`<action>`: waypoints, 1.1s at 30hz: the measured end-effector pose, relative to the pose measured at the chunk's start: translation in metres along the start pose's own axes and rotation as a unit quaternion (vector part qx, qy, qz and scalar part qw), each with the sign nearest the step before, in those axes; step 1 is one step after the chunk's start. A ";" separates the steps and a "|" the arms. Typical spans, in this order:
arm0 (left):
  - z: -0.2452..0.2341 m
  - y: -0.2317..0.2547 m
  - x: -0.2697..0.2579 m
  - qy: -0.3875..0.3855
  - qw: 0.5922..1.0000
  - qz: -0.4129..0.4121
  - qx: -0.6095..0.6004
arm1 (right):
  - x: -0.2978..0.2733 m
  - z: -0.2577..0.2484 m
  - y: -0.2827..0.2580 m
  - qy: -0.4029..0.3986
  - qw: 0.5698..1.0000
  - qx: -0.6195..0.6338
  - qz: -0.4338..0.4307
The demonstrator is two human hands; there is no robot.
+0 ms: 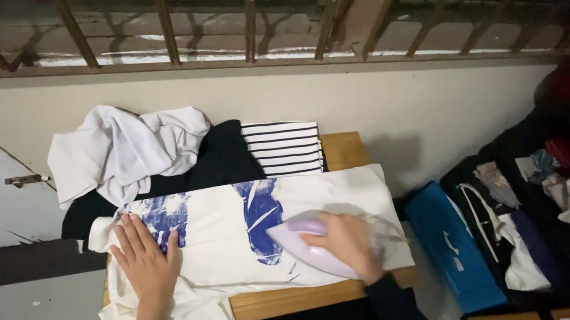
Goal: Ironing a white t-shirt on a table and folding it.
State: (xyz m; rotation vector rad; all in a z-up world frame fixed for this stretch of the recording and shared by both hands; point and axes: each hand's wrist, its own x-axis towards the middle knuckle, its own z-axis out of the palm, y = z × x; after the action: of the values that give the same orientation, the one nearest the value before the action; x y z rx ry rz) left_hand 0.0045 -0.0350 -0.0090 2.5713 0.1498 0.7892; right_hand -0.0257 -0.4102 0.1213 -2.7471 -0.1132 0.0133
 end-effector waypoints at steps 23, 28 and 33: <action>-0.003 -0.019 0.002 -0.012 0.998 0.060 0.012 | 0.024 0.017 0.018 0.109 0.990 -0.044 0.074; 0.002 -0.022 0.000 0.002 0.997 0.071 0.021 | 0.018 -0.003 0.072 0.053 0.967 -0.102 0.226; 0.002 -0.025 -0.004 0.007 0.996 0.081 0.039 | -0.001 -0.021 0.097 0.133 0.958 -0.089 0.238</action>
State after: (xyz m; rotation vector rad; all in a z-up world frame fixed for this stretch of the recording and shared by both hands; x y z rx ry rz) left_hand 0.0033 -0.0147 -0.0236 2.6781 -0.0238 0.8761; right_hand -0.0182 -0.5078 0.1037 -2.8508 0.6488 -0.2463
